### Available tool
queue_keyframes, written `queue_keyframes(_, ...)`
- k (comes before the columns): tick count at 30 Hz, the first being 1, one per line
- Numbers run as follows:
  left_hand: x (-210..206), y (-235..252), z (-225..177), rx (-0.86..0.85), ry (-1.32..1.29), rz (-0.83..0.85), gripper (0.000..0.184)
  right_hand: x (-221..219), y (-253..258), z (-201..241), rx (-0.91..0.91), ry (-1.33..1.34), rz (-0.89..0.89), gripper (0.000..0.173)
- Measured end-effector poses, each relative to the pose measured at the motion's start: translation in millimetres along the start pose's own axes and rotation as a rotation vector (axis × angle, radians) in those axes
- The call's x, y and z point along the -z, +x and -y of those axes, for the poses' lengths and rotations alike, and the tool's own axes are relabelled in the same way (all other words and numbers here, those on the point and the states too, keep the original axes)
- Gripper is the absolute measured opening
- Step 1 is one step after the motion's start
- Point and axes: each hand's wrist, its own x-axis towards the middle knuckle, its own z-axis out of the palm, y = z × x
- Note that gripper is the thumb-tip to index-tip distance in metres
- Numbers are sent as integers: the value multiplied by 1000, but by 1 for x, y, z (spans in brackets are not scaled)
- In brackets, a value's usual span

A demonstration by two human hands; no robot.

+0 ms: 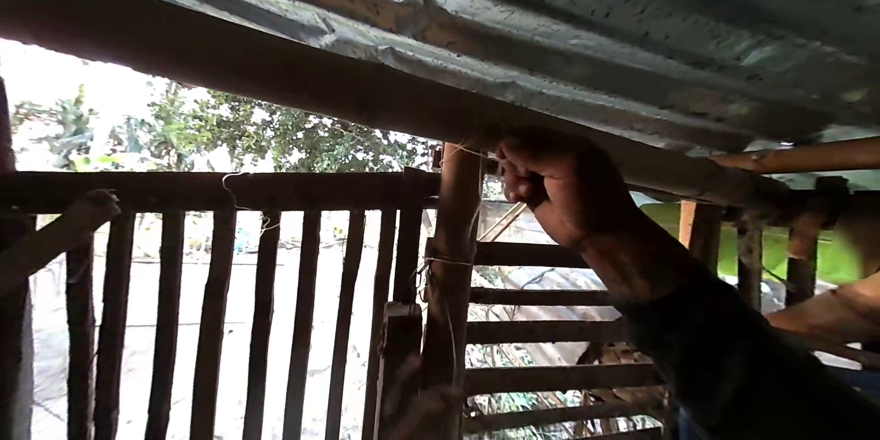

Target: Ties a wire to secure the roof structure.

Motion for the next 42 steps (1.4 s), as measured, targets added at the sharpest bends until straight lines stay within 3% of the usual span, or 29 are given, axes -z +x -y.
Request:
queue_keyframes(2, 14, 32, 0, -1, 82, -261, 55, 8, -3, -5, -3, -97, 13, 19)
queue_keyframes(4, 25, 87, -14, -178, 264, -390, 25, 8, -2, 0, -34, -165, 35, 18)
queue_keyframes(7, 25, 170, -25, -493, 446, -151, 20, -2, 0, 16, -53, -225, 92, 23)
queue_keyframes(9, 7, 215, -33, -497, 639, 102, 23, -5, 2, 21, -68, -230, 112, 23)
queue_keyframes(11, -13, 243, -33, -392, 826, 319, 24, 0, 3, 22, -24, -274, 116, 21)
queue_keyframes(14, -25, 257, -24, -384, 972, 411, 27, 15, 6, 25, 57, -416, 60, 15)
queue_keyframes(18, -16, 247, -9, -387, 970, 333, 20, 26, 23, 55, 55, -546, -276, 17)
queue_keyframes(21, 8, 230, 17, -477, 964, 355, 21, 36, 45, 74, -41, -299, -304, 24)
queue_keyframes(24, 39, 223, 30, -409, 958, 232, 23, 48, 53, 90, -227, -90, -235, 17)
queue_keyframes(27, 61, 233, 21, -279, 814, -77, 16, 49, 56, 93, -229, -59, -202, 25)
queue_keyframes(30, 67, 253, 16, -111, 214, -458, 25, 47, 63, 87, -102, 167, -171, 24)
queue_keyframes(32, 67, 258, 3, -101, -83, -588, 31, 48, 65, 82, 13, 171, 46, 36)
queue_keyframes(35, 71, 249, -10, -166, -356, -586, 27, 34, 57, 75, 171, -356, 159, 48)
queue_keyframes(37, 80, 245, -17, -182, -622, -620, 38, 28, 49, 65, 299, -642, 161, 50)
queue_keyframes(40, 84, 212, -25, -163, -722, -568, 46, 22, 29, 55, 476, -921, -15, 31)
queue_keyframes(42, 79, 184, -23, -164, -756, -514, 48, 11, 6, 42, 453, -986, -122, 22)
